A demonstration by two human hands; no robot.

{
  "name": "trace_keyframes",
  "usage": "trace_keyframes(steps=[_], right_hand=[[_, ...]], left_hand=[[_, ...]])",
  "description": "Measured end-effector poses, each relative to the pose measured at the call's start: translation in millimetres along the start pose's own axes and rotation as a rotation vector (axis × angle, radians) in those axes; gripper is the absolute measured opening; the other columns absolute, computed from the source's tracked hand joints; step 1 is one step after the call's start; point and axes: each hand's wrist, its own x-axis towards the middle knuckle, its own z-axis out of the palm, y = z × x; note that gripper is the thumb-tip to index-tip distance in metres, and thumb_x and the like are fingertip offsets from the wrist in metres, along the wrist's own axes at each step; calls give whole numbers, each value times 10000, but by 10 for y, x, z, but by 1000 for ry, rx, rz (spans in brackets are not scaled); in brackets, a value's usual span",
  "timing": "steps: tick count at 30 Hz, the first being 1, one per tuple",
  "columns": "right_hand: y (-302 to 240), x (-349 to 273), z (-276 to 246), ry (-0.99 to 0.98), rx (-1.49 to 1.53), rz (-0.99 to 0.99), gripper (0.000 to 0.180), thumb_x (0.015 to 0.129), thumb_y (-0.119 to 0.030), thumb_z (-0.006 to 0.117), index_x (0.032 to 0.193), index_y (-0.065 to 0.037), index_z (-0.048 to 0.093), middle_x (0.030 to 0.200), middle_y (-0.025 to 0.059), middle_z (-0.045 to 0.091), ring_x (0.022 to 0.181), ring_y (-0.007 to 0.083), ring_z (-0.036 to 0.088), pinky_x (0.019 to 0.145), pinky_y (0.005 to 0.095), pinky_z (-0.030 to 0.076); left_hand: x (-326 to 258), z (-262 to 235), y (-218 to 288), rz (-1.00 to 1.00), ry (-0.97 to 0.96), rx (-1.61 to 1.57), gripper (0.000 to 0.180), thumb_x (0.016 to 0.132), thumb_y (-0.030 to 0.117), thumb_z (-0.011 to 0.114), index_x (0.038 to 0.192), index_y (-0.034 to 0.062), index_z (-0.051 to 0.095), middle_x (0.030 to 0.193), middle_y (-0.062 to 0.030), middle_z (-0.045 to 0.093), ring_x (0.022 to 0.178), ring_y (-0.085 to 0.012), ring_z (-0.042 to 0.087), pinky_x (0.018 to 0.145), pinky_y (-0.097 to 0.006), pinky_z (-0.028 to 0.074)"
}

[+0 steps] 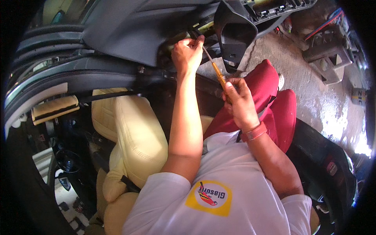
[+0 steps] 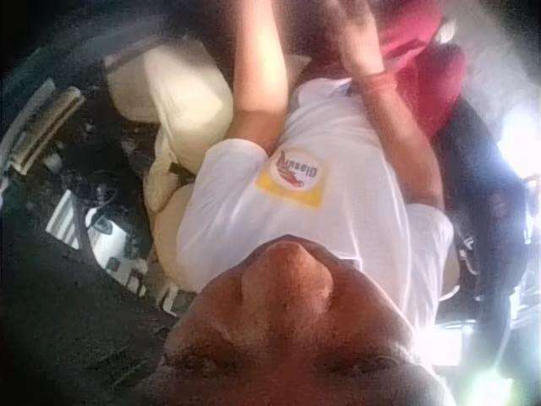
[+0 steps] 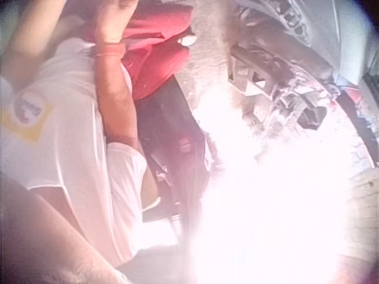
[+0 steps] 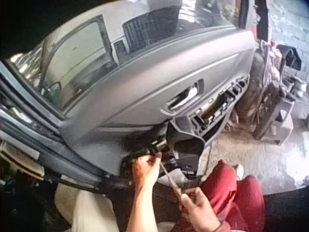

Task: The person walks through a garage and enters a black car. Using a screwdriver, they pry and remove a dashboard panel near the glove compartment.

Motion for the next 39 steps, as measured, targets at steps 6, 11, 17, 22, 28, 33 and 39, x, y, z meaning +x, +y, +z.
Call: trace_keyframes(steps=[6,11,17,22,28,33,39], right_hand=[[-3,-64,6,105,-413,-65,396,994,-252,663,1245,-17,467,777,192,640,651,319,650,615,442,496],[212,-18,81,142,-258,-189,355,995,-247,673,1193,-22,484,776,136,631,655,256,633,620,421,497],[60,-97,54,65,-172,-24,335,1002,-270,660,1166,-24,501,802,173,662,648,311,653,608,440,502],[6,-45,98,158,-572,-264,325,992,-249,661,1154,-16,504,763,243,657,739,424,679,647,492,501],[-218,-39,89,70,364,321,297,1016,-340,641,1147,-87,556,774,10,571,587,51,492,441,203,348],[-338,-37,-20,217,-545,-54,452,867,-297,750,1186,-32,571,960,359,653,974,469,686,764,542,557],[-106,-4,142,60,-106,-65,405,995,-290,595,1165,48,451,984,349,651,1001,503,649,866,542,503]], left_hand=[[-24,-2,-26,-24,-3,18,435,859,473,749,760,51,773,709,-159,720,709,-346,721,701,-427,549],[-18,32,-30,15,32,17,438,856,474,749,739,52,766,710,-170,718,723,-360,721,703,-442,549],[-1,20,-76,-11,15,-1,427,861,445,755,729,39,755,696,-173,711,714,-365,718,698,-447,546],[-22,2,-55,-12,49,-5,429,853,447,765,725,37,753,677,-171,702,694,-362,711,694,-446,542],[-23,-49,112,-21,-45,27,497,954,475,640,948,-12,739,906,-223,740,884,-362,725,790,-448,533],[78,-60,-377,450,372,296,226,968,165,562,953,60,761,1134,-143,710,1101,-326,645,959,-427,514],[228,-9,-950,69,-5,-899,485,977,181,491,1422,-3,543,1462,-121,561,1290,-214,533,1061,-315,349]])
